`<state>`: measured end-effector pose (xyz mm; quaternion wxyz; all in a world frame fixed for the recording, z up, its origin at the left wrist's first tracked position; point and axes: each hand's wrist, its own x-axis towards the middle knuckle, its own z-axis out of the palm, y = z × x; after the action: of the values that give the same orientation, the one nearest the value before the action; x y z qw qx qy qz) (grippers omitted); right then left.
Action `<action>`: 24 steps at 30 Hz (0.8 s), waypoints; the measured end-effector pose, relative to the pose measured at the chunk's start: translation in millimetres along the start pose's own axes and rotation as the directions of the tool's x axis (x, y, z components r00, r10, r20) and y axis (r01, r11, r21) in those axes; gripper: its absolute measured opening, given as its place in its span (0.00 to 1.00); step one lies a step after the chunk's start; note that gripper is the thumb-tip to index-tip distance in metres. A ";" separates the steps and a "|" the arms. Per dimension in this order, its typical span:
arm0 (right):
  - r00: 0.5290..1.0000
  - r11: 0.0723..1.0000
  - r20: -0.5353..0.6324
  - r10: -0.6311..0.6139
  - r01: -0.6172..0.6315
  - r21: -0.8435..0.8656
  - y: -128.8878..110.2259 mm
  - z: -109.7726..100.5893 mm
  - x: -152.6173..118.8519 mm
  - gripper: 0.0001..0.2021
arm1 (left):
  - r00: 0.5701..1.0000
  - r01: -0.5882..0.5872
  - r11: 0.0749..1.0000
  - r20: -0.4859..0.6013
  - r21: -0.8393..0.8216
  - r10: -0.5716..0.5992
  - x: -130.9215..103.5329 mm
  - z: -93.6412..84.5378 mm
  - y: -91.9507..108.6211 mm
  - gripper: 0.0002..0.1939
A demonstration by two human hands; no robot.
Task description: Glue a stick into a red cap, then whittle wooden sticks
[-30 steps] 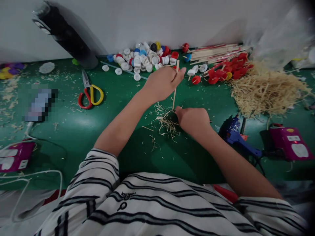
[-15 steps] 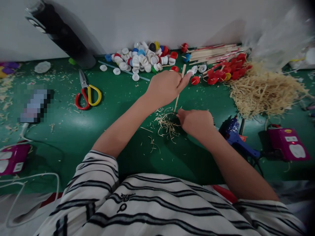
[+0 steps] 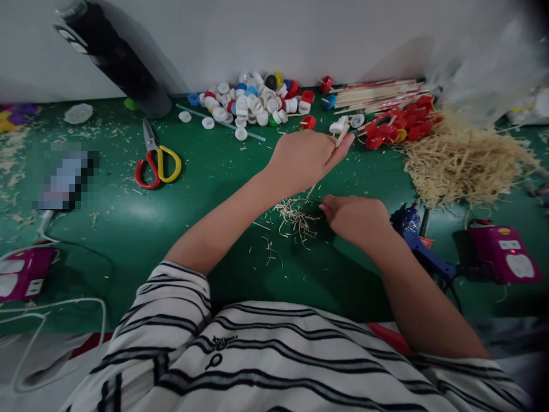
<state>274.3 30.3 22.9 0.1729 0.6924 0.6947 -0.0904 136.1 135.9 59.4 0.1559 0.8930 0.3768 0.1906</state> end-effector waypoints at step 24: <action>0.934 0.902 -0.198 -0.297 0.342 0.262 29.1 4.7 2.0 0.27 | 0.996 -0.050 0.924 -0.081 -0.378 0.021 7.5 3.3 -38.8 0.36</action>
<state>303.8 31.2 21.1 -0.0027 0.5915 0.7891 -0.1657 118.6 166.8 41.8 0.3079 0.8448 0.3221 0.2963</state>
